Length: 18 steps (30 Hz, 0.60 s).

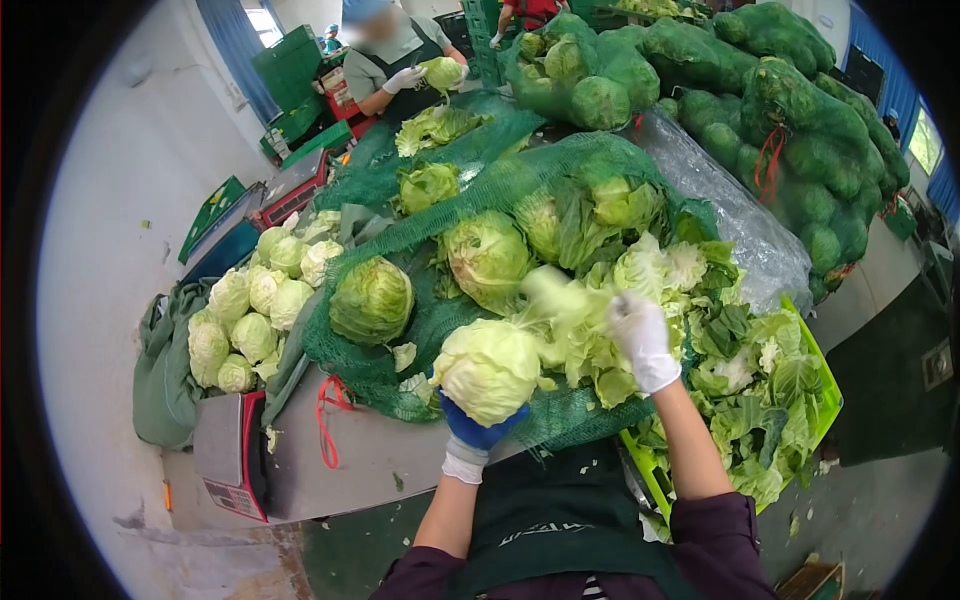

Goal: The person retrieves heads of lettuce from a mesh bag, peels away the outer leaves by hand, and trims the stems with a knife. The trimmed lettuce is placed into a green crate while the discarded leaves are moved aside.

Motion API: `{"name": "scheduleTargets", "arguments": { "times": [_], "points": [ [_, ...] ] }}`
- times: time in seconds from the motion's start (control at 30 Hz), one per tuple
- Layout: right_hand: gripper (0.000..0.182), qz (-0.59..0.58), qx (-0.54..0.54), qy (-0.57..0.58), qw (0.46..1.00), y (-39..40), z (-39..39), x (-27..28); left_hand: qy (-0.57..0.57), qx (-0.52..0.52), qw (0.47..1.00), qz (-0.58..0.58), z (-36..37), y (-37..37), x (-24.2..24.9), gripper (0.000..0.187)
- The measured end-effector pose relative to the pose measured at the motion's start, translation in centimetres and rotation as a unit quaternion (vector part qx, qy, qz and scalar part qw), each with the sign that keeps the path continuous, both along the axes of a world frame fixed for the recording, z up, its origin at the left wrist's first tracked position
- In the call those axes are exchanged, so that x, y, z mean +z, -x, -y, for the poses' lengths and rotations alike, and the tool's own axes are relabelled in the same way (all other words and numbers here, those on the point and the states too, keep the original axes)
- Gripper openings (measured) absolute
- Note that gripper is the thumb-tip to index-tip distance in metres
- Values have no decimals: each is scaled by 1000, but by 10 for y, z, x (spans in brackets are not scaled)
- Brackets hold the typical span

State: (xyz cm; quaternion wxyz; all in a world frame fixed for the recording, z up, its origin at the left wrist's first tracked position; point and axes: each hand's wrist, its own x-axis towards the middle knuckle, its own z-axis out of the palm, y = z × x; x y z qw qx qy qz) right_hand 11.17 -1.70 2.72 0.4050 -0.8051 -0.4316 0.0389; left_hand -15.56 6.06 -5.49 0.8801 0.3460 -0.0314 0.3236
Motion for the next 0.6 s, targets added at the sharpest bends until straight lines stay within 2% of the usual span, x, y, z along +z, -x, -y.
{"name": "scheduleTargets", "arguments": {
  "times": [0.03,0.07,0.1,0.13,0.17,0.2,0.23,0.27,0.3,0.33,0.37,0.4,0.43,0.47,0.5,0.53,0.57,0.6],
  "points": [
    [23,18,-79,64,995,-19,1,-8,-3,2,1000,3,2,4,-9,83],
    [51,34,-60,15,998,-25,10,-8,-212,119,951,-191,0,7,-22,82],
    [51,38,-55,12,998,-15,13,4,-396,229,810,-367,-2,6,-29,82],
    [65,-30,-1,12,999,3,19,23,-195,181,898,-350,3,1,-12,78],
    [80,-99,52,14,994,22,25,36,-192,187,898,-349,2,-1,-9,78],
    [87,-113,106,5,988,40,30,41,-445,274,746,-413,1,-3,-8,74],
    [94,-126,162,-4,979,57,33,42,-652,335,518,-440,0,-2,-3,70],
    [98,-94,179,37,979,68,33,38,-648,344,513,-445,5,-3,2,70],
    [74,-73,179,-26,981,78,30,17,-650,362,508,-434,15,-10,16,69],
    [38,-115,171,59,977,84,29,19,-651,383,498,-425,18,-14,25,67],
    [27,-142,171,19,975,89,32,21,-662,388,493,-411,16,-12,25,71],
    [21,-170,172,-19,970,90,36,18,-640,382,512,-426,15,-12,24,73],
    [19,-74,139,-82,984,75,33,-17,-618,376,532,-440,14,-10,24,75],
    [19,-190,84,-130,969,72,34,4,-610,392,523,-449,15,-6,24,75],
    [18,-268,-3,-137,954,49,33,-10,-573,417,563,-426,14,-3,24,74],
    [18,-312,-49,-168,934,48,35,20,-537,440,601,-397,11,0,26,75],
    [12,-292,-75,-168,939,30,34,11,-534,451,594,-398,5,5,37,75],
    [14,-263,-66,-152,951,23,35,7,-376,387,796,-274,-4,13,55,75]
  ]
}}
